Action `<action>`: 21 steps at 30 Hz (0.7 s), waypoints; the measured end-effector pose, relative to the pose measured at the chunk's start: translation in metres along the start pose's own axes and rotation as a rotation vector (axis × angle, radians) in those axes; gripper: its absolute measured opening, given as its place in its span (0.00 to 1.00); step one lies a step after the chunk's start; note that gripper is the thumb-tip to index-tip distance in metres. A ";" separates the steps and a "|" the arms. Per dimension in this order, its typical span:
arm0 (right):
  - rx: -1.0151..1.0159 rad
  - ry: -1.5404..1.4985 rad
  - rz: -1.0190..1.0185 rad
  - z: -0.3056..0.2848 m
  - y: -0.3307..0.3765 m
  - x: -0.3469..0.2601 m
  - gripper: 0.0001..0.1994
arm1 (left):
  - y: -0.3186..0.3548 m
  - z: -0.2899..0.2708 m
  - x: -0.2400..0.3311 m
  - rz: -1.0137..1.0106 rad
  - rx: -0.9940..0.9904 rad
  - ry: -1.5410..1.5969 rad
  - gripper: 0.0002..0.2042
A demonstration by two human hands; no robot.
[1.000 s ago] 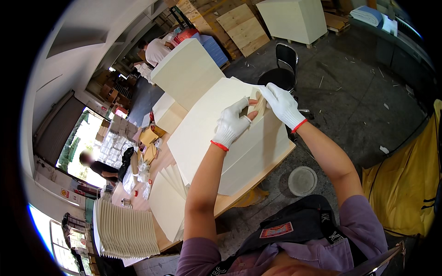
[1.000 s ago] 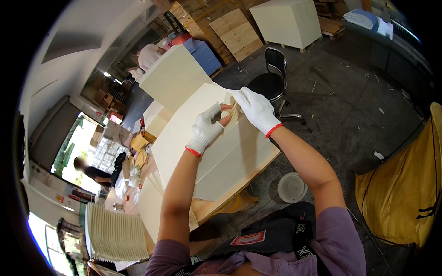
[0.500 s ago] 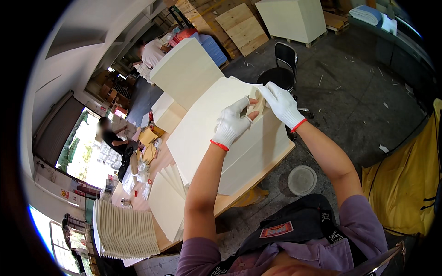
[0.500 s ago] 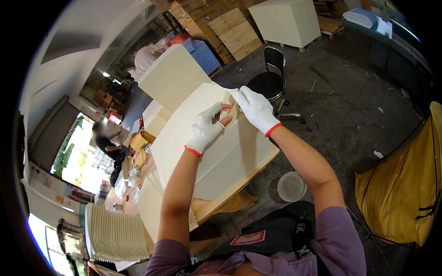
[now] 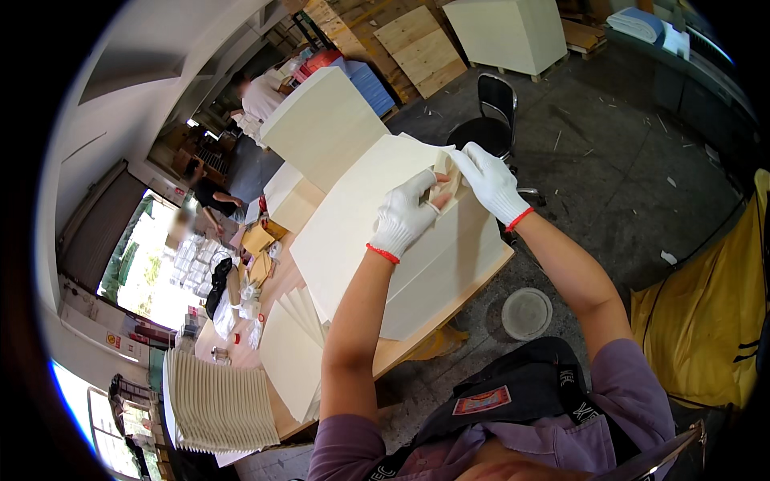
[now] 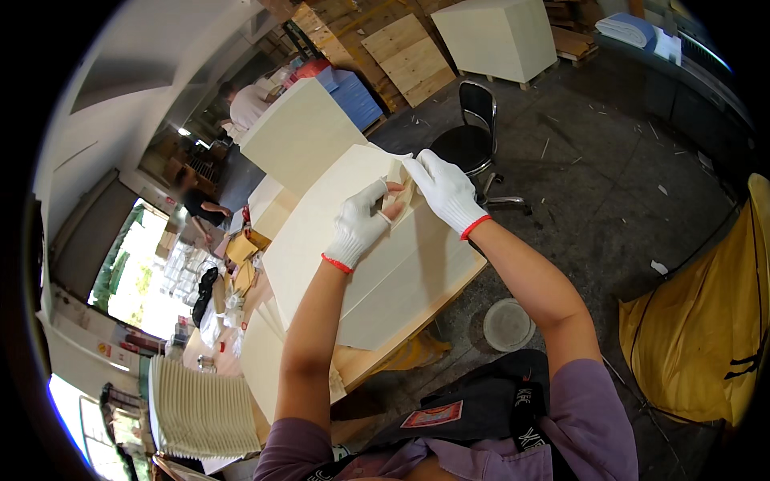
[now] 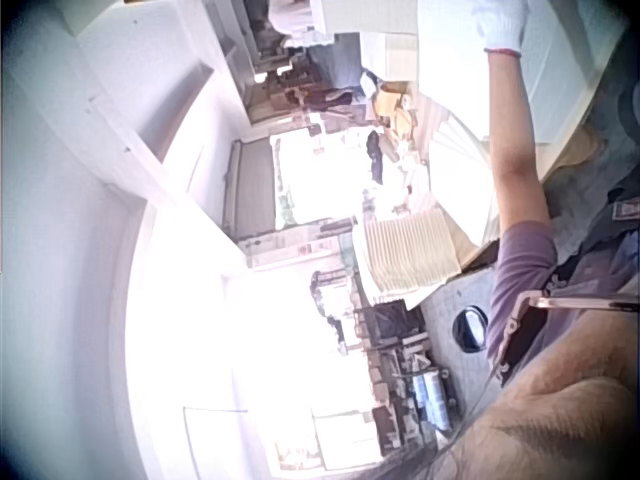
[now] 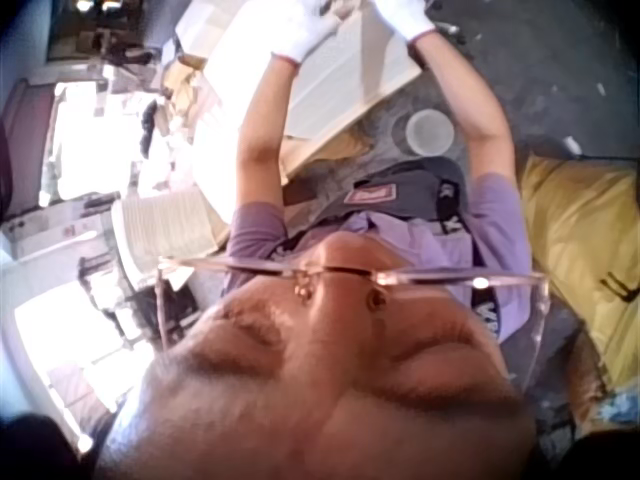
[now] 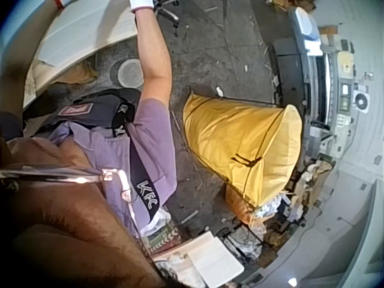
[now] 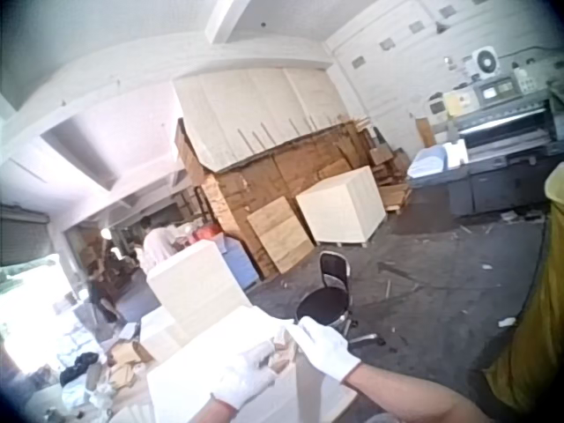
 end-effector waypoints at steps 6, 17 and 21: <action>0.005 -0.002 -0.012 0.001 -0.001 0.002 0.27 | -0.002 0.000 -0.004 -0.031 0.011 0.018 0.18; -0.161 0.499 0.098 -0.021 0.010 0.003 0.26 | 0.016 -0.005 0.017 0.127 0.167 -0.189 0.21; -0.114 0.748 -0.232 -0.012 0.013 -0.018 0.23 | 0.002 -0.003 0.012 0.005 0.082 -0.301 0.16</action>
Point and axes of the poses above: each hand's wrist, its own y-axis away from the middle knuckle, its own z-axis out of the palm, x = y × z, the point moved 9 cm from there along -y, towards the middle knuckle, and after that the axes turned 13 degrees about -x, right-handed, at the moved point
